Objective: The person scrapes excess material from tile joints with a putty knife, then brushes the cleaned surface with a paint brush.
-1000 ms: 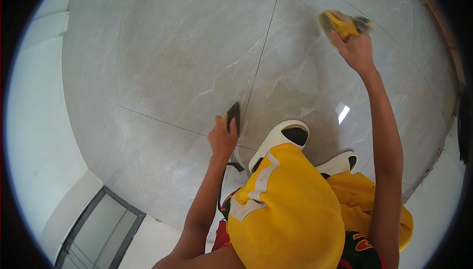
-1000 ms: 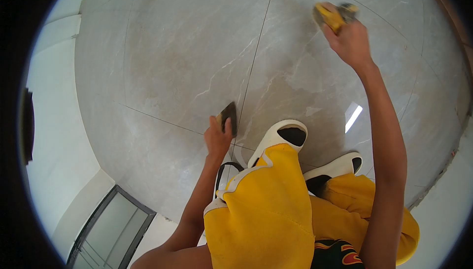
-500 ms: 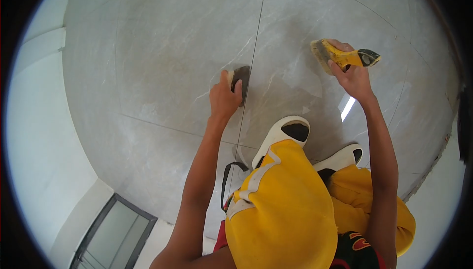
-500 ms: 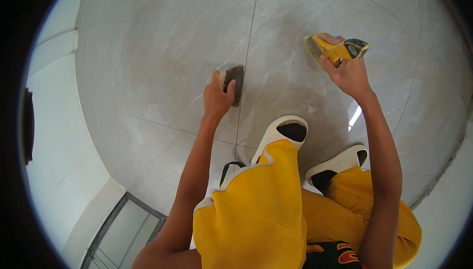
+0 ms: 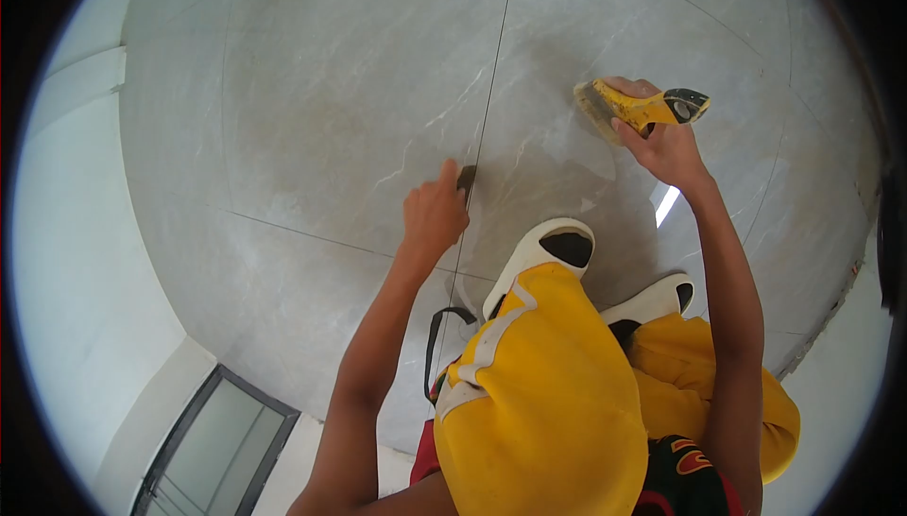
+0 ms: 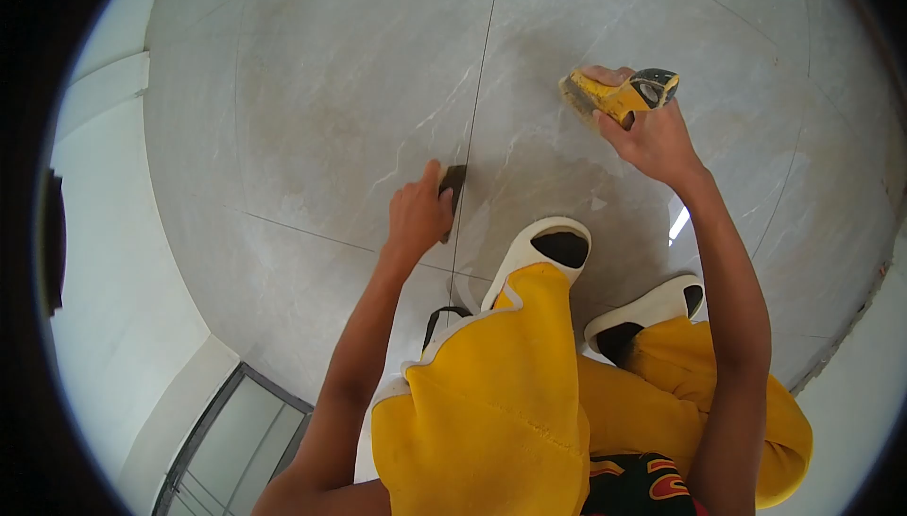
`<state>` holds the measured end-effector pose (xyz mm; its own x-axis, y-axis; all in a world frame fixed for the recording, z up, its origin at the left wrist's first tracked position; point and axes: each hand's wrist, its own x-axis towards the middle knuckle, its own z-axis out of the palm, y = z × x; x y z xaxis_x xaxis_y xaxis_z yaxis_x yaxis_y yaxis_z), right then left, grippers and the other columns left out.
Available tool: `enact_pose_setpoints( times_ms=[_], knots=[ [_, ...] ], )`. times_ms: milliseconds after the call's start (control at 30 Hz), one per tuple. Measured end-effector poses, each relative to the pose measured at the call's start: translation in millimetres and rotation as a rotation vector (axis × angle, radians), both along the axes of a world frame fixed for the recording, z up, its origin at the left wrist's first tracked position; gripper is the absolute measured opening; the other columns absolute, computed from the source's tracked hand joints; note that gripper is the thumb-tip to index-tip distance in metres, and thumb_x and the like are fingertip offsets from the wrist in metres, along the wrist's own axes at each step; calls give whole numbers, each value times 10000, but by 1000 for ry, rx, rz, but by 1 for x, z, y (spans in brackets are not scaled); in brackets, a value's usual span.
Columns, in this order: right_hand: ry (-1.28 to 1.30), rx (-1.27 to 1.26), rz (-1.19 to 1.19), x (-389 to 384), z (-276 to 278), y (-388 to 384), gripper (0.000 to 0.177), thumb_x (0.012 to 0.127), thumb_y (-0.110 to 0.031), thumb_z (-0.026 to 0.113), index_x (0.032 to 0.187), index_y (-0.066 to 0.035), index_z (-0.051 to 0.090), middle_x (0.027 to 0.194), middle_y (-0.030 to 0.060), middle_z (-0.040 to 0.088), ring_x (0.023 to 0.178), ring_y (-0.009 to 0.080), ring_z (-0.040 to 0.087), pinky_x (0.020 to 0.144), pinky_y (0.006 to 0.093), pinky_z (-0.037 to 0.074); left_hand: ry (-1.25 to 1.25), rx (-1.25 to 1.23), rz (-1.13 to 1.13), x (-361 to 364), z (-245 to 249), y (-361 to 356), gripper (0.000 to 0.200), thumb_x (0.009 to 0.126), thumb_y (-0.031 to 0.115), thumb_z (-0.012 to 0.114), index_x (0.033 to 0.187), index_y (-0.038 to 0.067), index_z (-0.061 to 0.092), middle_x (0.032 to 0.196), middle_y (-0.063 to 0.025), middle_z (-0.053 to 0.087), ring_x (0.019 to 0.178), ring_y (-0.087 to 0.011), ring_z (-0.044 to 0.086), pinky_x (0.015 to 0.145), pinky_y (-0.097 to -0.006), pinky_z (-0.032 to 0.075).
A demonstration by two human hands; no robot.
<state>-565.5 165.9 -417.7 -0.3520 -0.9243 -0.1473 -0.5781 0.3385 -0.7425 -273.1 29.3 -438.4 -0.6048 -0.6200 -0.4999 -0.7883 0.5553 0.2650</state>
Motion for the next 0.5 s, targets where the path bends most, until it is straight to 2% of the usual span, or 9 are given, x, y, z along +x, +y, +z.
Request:
enact_pose_setpoints(
  times_ms=[133,200,267,367,433,467,500],
  knots=[
    [-125,-48,-13,2,-13,-2,438,853,-79,617,1279,-57,518,1146,114,585,1010,208,577,858,310,488,46,-41,116,-9,-9,-4,318,824,158,617,1079,71,449,723,-219,624,724,-433,608,627,-527,450],
    [-58,-21,34,9,-10,-2,439,850,-55,611,1279,-54,515,1154,115,579,1002,208,578,858,305,494,9,-1,41,-2,-4,1,300,826,168,616,1064,81,456,724,-222,624,718,-434,606,621,-529,448],
    [-14,-64,35,13,-16,-2,446,830,-100,629,1267,-94,537,1111,132,601,926,240,605,805,328,500,-55,6,-36,8,3,2,269,829,181,614,1028,74,467,749,-217,633,708,-434,603,617,-516,458],
    [68,-191,59,22,-26,-5,432,815,-124,628,1239,-99,553,1057,142,612,808,248,618,749,339,510,9,90,93,52,23,7,236,841,183,613,1000,63,487,770,-207,636,741,-426,610,631,-492,470],
    [54,-245,83,54,-33,-11,425,811,-117,618,1231,-96,556,1034,138,613,787,248,617,736,342,516,152,-104,221,78,40,-2,259,842,185,625,1026,44,510,740,-231,622,712,-434,606,579,-499,465],
    [-155,-166,83,89,-35,-12,423,797,-105,607,1217,-90,559,1004,125,614,784,260,626,703,336,517,203,-155,297,90,51,-9,255,847,192,632,1000,27,512,746,-227,623,700,-417,613,593,-473,470],
    [-243,-181,162,138,-60,-3,454,763,-99,618,1214,-122,566,975,119,610,801,285,631,693,362,513,271,-220,375,94,59,-18,256,853,199,639,974,10,515,752,-222,623,689,-401,619,608,-447,476]
  ],
)
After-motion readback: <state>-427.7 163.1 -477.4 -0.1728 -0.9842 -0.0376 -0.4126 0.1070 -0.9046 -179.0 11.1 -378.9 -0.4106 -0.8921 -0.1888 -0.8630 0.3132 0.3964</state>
